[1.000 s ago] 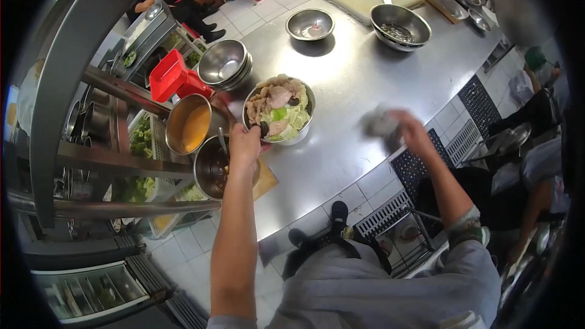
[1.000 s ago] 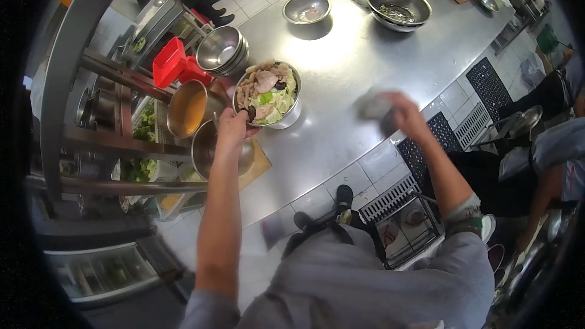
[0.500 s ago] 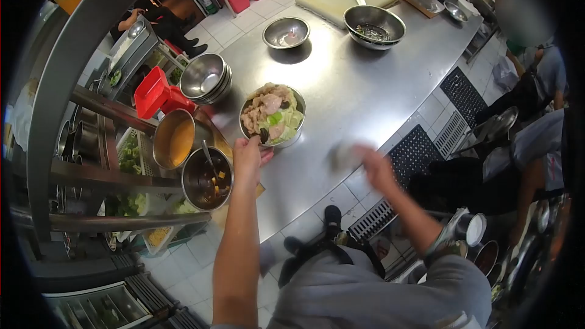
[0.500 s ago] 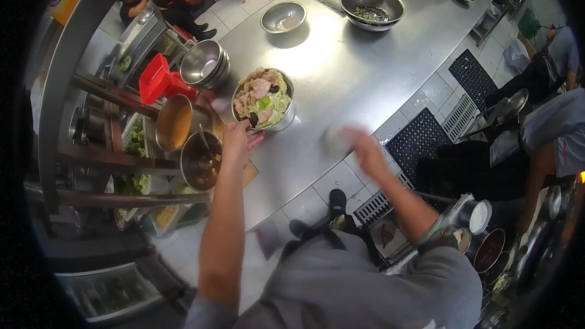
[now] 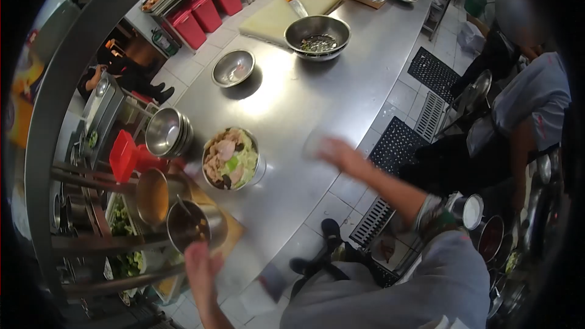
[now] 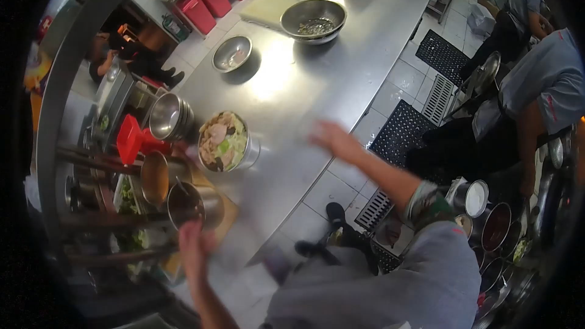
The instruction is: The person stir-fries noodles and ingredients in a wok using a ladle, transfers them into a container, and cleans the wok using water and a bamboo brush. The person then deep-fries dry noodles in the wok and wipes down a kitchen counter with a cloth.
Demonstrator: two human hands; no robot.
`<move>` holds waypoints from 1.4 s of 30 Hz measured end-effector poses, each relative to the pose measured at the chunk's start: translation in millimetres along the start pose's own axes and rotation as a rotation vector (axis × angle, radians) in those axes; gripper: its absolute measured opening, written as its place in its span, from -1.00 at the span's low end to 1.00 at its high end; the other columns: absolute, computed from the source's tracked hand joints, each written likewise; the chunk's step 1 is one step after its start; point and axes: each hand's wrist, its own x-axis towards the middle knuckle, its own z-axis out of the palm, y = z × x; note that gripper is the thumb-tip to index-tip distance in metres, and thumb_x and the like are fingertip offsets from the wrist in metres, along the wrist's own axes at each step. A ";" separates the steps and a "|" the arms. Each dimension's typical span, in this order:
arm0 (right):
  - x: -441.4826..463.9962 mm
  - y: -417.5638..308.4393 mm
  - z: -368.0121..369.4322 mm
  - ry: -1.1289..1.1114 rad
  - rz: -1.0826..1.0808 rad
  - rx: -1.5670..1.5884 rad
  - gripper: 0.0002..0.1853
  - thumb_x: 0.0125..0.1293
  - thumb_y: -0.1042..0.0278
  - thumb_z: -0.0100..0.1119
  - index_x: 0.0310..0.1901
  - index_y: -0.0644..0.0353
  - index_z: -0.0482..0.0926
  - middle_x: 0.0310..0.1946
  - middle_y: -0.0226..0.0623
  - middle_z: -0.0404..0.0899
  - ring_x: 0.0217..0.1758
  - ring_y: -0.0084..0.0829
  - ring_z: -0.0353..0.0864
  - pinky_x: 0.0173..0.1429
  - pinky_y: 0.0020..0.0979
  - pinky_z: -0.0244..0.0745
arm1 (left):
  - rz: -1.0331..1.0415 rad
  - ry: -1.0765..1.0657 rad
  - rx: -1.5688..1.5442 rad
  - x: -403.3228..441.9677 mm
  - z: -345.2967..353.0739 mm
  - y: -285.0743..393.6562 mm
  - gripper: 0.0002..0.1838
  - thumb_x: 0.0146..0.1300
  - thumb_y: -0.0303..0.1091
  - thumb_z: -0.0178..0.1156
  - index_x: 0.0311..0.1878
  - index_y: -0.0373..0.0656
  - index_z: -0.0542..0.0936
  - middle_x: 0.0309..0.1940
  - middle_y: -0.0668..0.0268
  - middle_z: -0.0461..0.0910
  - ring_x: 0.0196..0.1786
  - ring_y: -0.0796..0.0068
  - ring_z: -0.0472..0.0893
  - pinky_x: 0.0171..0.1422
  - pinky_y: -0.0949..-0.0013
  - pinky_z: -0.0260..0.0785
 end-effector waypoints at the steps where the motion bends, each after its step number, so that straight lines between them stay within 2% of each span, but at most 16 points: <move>1: 23.9 -12.8 -73.3 0.020 0.178 0.170 -0.46 0.28 0.45 0.05 0.27 -0.30 0.39 0.32 0.05 0.25 0.34 0.04 0.28 0.37 -0.18 0.24 | 0.025 0.005 0.009 -14.6 -12.6 -9.9 -0.67 0.34 -0.22 0.14 0.07 -0.16 0.39 -0.01 0.23 0.47 -0.17 0.33 0.61 -0.13 0.38 0.50; 2: 45.2 50.6 -86.5 0.191 0.005 -0.300 -0.45 0.25 0.48 0.08 0.26 -0.27 0.40 0.32 0.07 0.23 0.33 0.06 0.29 0.38 -0.18 0.24 | 0.055 0.010 0.015 -26.4 -21.8 -17.9 -0.69 0.35 -0.24 0.13 0.06 -0.17 0.39 -0.02 0.21 0.48 -0.16 0.32 0.62 -0.14 0.38 0.51; 4: 71.5 93.0 -144.2 0.328 0.278 -0.462 -0.41 0.19 0.58 0.05 0.27 -0.17 0.39 0.32 0.13 0.22 0.34 0.07 0.27 0.40 -0.17 0.21 | -0.059 0.128 0.128 -60.3 -24.1 -17.0 -0.72 0.33 -0.24 0.13 0.02 -0.15 0.43 -0.16 0.29 0.50 -0.26 0.39 0.60 -0.19 0.37 0.51; 6: 84.1 160.7 -172.0 0.443 0.493 -0.556 -0.47 0.26 0.47 -0.05 0.29 -0.06 0.36 0.34 0.16 0.18 0.34 0.11 0.26 0.40 -0.15 0.21 | -0.129 0.018 0.094 -77.6 -51.0 -37.4 -0.51 0.41 -0.19 0.06 0.25 -0.32 0.26 0.13 0.04 0.46 -0.04 0.16 0.61 -0.01 0.24 0.54; 9: 79.9 157.8 -184.0 0.657 0.797 -0.349 -0.49 0.25 0.43 -0.03 0.25 -0.16 0.43 0.34 0.04 0.22 0.30 0.09 0.30 0.34 -0.09 0.27 | -0.132 -0.009 0.168 -108.1 -59.4 -35.1 -0.55 0.43 -0.19 0.03 0.22 -0.30 0.27 0.18 0.04 0.41 0.01 0.14 0.60 0.00 0.25 0.53; 13: 46.6 126.2 -131.4 0.894 0.673 -0.032 -0.50 0.22 0.55 -0.05 0.25 0.20 0.40 0.31 0.18 0.20 0.26 0.11 0.35 0.31 -0.20 0.30 | -0.167 0.105 0.084 -126.5 -80.7 -62.7 -0.60 0.42 -0.22 0.04 0.18 -0.28 0.34 0.10 0.08 0.47 -0.01 0.19 0.60 -0.01 0.27 0.53; 15: 20.8 81.0 -84.5 0.920 0.553 0.147 -0.51 0.24 0.55 -0.04 0.24 0.35 0.37 0.28 0.18 0.23 0.29 0.05 0.33 0.35 -0.24 0.23 | -0.156 0.179 0.041 -128.1 -77.3 -72.8 -0.76 0.34 -0.29 0.10 0.00 -0.16 0.44 -0.11 0.27 0.52 -0.24 0.35 0.62 -0.18 0.37 0.52; 16: 7.8 42.4 -59.1 0.949 0.477 0.208 -0.52 0.26 0.53 -0.03 0.25 0.39 0.34 0.27 0.16 0.26 0.31 0.01 0.31 0.37 -0.24 0.18 | -0.162 0.143 0.020 -127.7 -79.0 -76.2 -0.76 0.35 -0.31 0.08 0.02 -0.17 0.44 -0.08 0.24 0.52 -0.22 0.33 0.63 -0.16 0.36 0.52; 21: -71.5 -175.3 58.0 0.700 0.659 0.482 -0.42 0.30 0.47 -0.03 0.36 0.24 0.11 0.32 0.05 0.13 0.44 -0.07 0.06 0.47 -0.21 0.00 | -0.103 0.039 -0.006 -125.3 -90.0 -85.8 -0.76 0.37 -0.44 0.02 0.06 -0.25 0.37 0.01 0.14 0.50 -0.14 0.24 0.65 -0.10 0.34 0.53; 26: -155.2 -302.8 148.7 0.288 0.465 0.651 -0.39 0.28 0.58 -0.03 0.37 0.24 0.07 0.32 0.00 0.14 0.42 -0.13 0.11 0.45 -0.26 0.05 | 0.025 -0.004 -0.047 -149.2 -122.2 -102.6 -0.74 0.36 -0.38 0.02 0.07 -0.22 0.39 0.00 0.17 0.51 -0.13 0.31 0.62 -0.06 0.33 0.51; 30: -148.5 -329.9 102.9 0.053 0.307 0.755 -0.47 0.25 0.64 -0.06 0.29 0.24 0.26 0.26 -0.04 0.26 0.30 -0.18 0.31 0.34 -0.25 0.23 | 0.048 0.132 -0.101 -187.8 -181.4 -148.6 -0.73 0.36 -0.45 0.03 0.08 -0.25 0.36 0.02 0.15 0.49 -0.15 0.29 0.63 -0.10 0.38 0.51; 32: -110.4 -305.7 85.8 0.314 0.115 0.454 -0.50 0.15 0.67 0.00 0.17 0.17 0.43 0.15 0.08 0.37 0.22 0.06 0.35 0.32 -0.18 0.24 | 0.029 0.204 -0.122 -215.5 -210.6 -178.6 -0.74 0.36 -0.44 0.03 0.08 -0.24 0.36 0.01 0.16 0.50 -0.16 0.31 0.62 -0.11 0.39 0.51; 35: -72.9 -285.4 100.5 0.300 0.206 -0.012 -0.47 0.13 0.65 0.00 0.18 0.08 0.44 0.16 0.13 0.37 0.17 0.09 0.37 0.28 -0.14 0.27 | -0.073 0.383 -0.244 -247.5 -241.9 -218.8 -0.75 0.36 -0.42 0.03 0.07 -0.23 0.37 -0.02 0.18 0.49 -0.17 0.33 0.61 -0.13 0.40 0.50; 38: -81.4 -315.8 176.0 0.306 -0.085 -0.235 -0.48 0.14 0.57 -0.03 0.17 -0.06 0.48 0.17 0.15 0.37 0.14 0.08 0.39 0.23 -0.13 0.31 | -0.161 0.462 -0.278 -254.8 -257.1 -243.6 -0.75 0.37 -0.39 0.04 0.06 -0.24 0.38 -0.05 0.20 0.49 -0.17 0.32 0.62 -0.14 0.40 0.50; 41: -127.7 -379.5 188.5 -0.151 -0.479 -0.053 -0.46 0.07 0.62 -0.03 0.10 -0.12 0.54 0.17 0.01 0.40 0.17 0.00 0.39 0.25 -0.12 0.33 | -0.117 0.402 -0.319 -259.3 -257.2 -244.1 -0.76 0.36 -0.38 0.06 0.03 -0.24 0.41 -0.07 0.21 0.49 -0.18 0.33 0.62 -0.16 0.40 0.50; 42: -131.5 -379.4 181.3 -0.135 -0.479 -0.063 -0.46 0.07 0.62 -0.03 0.10 -0.12 0.54 0.17 0.01 0.40 0.17 0.00 0.39 0.25 -0.12 0.33 | -0.086 0.339 -0.264 -260.3 -259.1 -246.7 -0.76 0.35 -0.38 0.07 0.03 -0.24 0.41 -0.07 0.21 0.50 -0.18 0.34 0.62 -0.16 0.40 0.50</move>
